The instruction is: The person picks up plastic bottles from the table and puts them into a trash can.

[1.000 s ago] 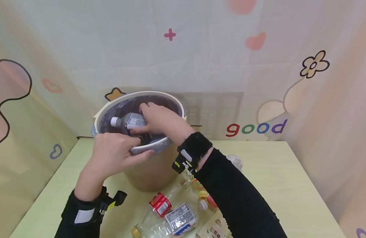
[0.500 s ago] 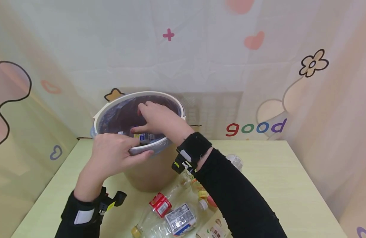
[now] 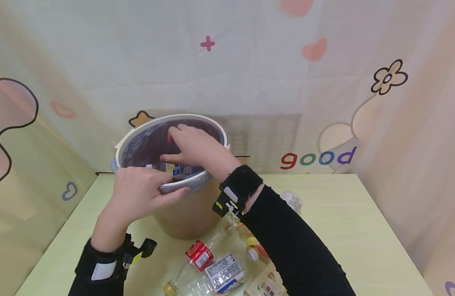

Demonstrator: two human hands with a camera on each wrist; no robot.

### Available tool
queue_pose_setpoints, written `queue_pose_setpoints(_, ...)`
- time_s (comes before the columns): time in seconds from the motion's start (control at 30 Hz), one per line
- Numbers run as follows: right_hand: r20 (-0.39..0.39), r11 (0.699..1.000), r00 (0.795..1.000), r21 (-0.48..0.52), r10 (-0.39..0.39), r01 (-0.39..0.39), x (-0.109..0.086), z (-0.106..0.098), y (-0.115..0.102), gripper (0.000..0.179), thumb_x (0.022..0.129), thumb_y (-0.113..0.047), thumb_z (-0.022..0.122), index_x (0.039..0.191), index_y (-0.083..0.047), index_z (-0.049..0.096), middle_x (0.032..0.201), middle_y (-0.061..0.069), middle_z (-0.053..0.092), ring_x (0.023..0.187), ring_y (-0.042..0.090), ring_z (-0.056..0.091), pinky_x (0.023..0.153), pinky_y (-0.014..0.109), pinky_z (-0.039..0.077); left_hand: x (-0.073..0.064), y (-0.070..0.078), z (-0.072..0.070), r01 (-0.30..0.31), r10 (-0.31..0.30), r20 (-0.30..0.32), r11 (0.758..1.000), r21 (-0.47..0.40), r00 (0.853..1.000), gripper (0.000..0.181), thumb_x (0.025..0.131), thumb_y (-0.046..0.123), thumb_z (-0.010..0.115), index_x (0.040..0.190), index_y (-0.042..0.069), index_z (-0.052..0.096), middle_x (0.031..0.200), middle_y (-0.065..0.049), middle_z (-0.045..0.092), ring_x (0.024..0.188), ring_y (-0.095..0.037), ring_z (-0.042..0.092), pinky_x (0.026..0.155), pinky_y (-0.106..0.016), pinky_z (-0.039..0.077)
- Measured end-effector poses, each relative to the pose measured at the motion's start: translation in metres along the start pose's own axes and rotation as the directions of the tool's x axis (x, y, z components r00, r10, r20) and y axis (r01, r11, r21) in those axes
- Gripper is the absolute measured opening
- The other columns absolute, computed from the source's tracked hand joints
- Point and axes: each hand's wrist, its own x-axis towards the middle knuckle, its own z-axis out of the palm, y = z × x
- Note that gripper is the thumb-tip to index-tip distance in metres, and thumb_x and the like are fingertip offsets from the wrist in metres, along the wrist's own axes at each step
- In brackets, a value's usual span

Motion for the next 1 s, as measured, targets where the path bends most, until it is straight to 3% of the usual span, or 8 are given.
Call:
queue_pose_setpoints(0.33,-0.076,0.999,0.997,0.025,-0.022,0.024,-0.004,-0.004,0.001,0.041,0.089,-0.047,0.066,0.111,-0.014,0.058,0.098,0.001,0.055,0.088,0.015,0.051,0.080,0.030,0.043,0.000,0.002,0.001,-0.026,0.025,-0.031,0.999,-0.022,0.999,0.051,0.084,0.063,0.056,0.056,0.024,0.037,0.048,0.012,0.026,0.040,-0.010,0.026,0.040,-0.030,0.016)
queue_pose_setpoints(0.47,-0.167,0.998,0.984,0.011,-0.065,0.068,-0.008,-0.005,0.004,0.036,0.089,-0.042,0.066,0.111,-0.015,0.057,0.098,0.000,0.056,0.087,0.013,0.051,0.080,0.028,0.042,0.003,0.003,0.002,-0.037,0.035,-0.033,0.999,-0.037,0.999,0.051,0.084,0.062,0.057,0.056,0.024,0.037,0.048,0.012,0.026,0.040,-0.010,0.026,0.040,-0.030,0.016)
queue_pose_setpoints(0.77,-0.401,0.981,0.896,-0.032,-0.189,0.192,-0.025,-0.014,0.007,0.034,0.088,-0.032,0.066,0.115,-0.013,0.057,0.098,0.001,0.054,0.086,0.013,0.049,0.075,0.025,0.042,0.004,0.005,0.005,-0.038,0.036,-0.070,0.998,-0.041,0.997,0.052,0.084,0.063,0.053,0.054,0.024,0.036,0.047,0.011,0.027,0.039,-0.010,0.026,0.039,-0.030,0.015)
queue_pose_setpoints(1.0,-0.503,0.970,0.837,-0.014,-0.217,0.243,-0.062,-0.025,0.019,0.043,0.087,-0.030,0.067,0.122,-0.009,0.053,0.109,0.003,0.054,0.098,0.015,0.051,0.083,0.029,0.042,0.004,0.006,0.006,-0.041,0.037,-0.095,0.999,-0.034,0.995,0.050,0.085,0.065,0.050,0.054,0.026,0.041,0.046,0.011,0.030,0.038,-0.010,0.028,0.038,-0.030,0.015)
